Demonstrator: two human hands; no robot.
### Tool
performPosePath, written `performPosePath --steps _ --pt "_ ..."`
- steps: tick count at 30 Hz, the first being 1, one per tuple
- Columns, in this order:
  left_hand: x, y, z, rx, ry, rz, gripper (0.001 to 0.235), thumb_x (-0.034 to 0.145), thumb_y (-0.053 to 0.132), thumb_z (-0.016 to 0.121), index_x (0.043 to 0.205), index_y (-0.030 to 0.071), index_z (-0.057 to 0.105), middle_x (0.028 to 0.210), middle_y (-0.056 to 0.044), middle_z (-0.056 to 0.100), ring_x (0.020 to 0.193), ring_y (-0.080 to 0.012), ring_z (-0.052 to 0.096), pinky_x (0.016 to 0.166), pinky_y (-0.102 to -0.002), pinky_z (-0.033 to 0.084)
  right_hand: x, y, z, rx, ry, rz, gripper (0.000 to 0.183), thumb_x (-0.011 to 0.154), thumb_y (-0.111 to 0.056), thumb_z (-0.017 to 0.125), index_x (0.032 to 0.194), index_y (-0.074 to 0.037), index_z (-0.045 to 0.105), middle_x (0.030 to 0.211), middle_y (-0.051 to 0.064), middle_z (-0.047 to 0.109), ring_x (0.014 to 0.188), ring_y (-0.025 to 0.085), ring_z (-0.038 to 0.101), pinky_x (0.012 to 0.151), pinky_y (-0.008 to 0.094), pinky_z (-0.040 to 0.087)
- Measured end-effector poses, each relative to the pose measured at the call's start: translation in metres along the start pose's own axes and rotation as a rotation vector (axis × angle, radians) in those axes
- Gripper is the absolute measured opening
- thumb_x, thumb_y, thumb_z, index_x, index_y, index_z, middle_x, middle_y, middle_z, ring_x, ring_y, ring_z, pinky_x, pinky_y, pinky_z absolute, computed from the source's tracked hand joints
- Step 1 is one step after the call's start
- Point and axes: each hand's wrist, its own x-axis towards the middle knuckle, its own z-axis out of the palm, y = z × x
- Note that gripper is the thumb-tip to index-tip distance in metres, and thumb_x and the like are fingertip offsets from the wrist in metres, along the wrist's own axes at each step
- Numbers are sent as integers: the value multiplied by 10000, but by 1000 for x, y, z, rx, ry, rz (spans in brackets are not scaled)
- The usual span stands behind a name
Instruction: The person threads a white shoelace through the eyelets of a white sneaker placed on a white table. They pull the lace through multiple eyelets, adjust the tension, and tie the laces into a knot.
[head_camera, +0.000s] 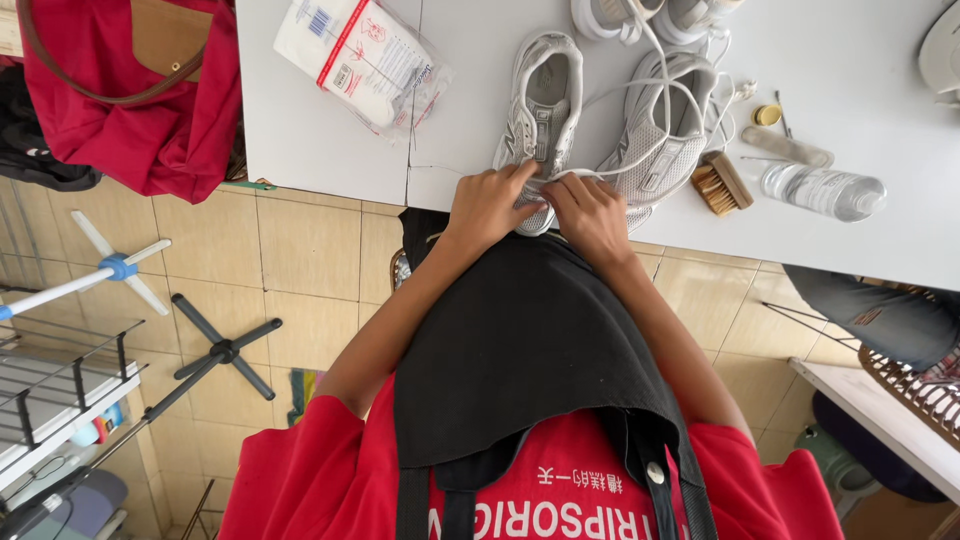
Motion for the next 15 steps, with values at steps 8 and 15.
performPosePath --steps 8,15 --pt "1 2 6 2 19 -108 550 887 379 901 1348 232 638 957 -67 779 810 -337 801 652 -499 630 -16 0 -9 96 -114 -10 275 1182 -328 632 971 -165 699 824 -16 530 674 251 695 591 356 536" --pt "-2 -2 9 49 109 96 522 894 415 914 1309 201 680 972 -65 795 836 -316 813 689 -452 633 34 19 -56 387 -245 182 69 1073 -170 844 1112 -115 824 911 50 681 766 301 711 664 396 553"
